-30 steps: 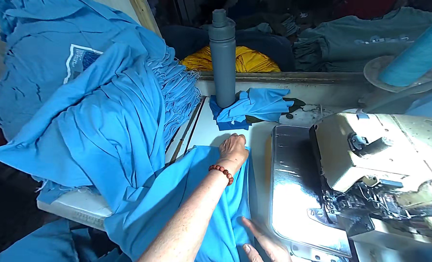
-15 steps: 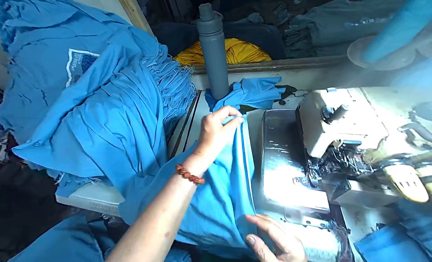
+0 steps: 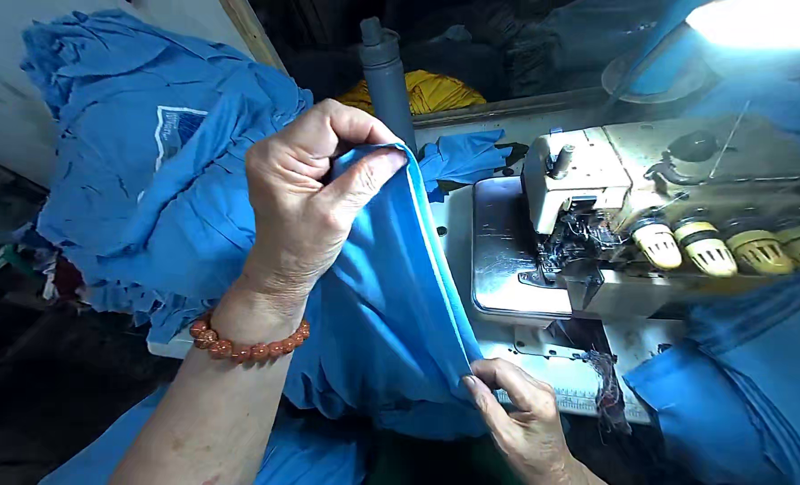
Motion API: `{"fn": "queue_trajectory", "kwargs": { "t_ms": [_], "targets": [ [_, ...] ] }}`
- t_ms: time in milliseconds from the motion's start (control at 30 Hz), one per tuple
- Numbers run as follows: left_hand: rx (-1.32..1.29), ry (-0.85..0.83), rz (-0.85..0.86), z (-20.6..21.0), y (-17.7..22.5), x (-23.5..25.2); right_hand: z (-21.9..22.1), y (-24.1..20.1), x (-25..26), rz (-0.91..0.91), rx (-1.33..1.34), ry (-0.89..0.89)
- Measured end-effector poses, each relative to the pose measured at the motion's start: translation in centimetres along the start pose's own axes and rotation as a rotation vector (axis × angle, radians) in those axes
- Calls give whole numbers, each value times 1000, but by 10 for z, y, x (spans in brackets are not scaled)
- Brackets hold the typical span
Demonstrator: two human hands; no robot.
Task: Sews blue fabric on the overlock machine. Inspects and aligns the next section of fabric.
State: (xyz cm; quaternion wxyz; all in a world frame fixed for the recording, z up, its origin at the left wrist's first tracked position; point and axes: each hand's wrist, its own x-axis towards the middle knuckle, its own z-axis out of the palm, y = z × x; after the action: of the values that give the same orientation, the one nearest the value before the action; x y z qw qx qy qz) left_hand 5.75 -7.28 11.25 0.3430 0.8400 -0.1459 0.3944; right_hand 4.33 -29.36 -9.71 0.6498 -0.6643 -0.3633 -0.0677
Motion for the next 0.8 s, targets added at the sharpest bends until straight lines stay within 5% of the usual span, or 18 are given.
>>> {"fn": "queue_trajectory", "kwargs": {
  "t_ms": [333, 533, 667, 800],
  "targets": [
    [-117, 7, 104, -15, 12, -8, -6, -2, 3, 296, 191, 39],
    [-133, 25, 91, -15, 9, -6, -4, -3, 5, 263, 238, 89],
    [-218, 29, -149, -18, 3, 7, -22, -14, 19, 134, 295, 106],
    [-40, 74, -415, 22, -57, 13, -38, 3, 25, 136, 77, 137]
  ]
}}
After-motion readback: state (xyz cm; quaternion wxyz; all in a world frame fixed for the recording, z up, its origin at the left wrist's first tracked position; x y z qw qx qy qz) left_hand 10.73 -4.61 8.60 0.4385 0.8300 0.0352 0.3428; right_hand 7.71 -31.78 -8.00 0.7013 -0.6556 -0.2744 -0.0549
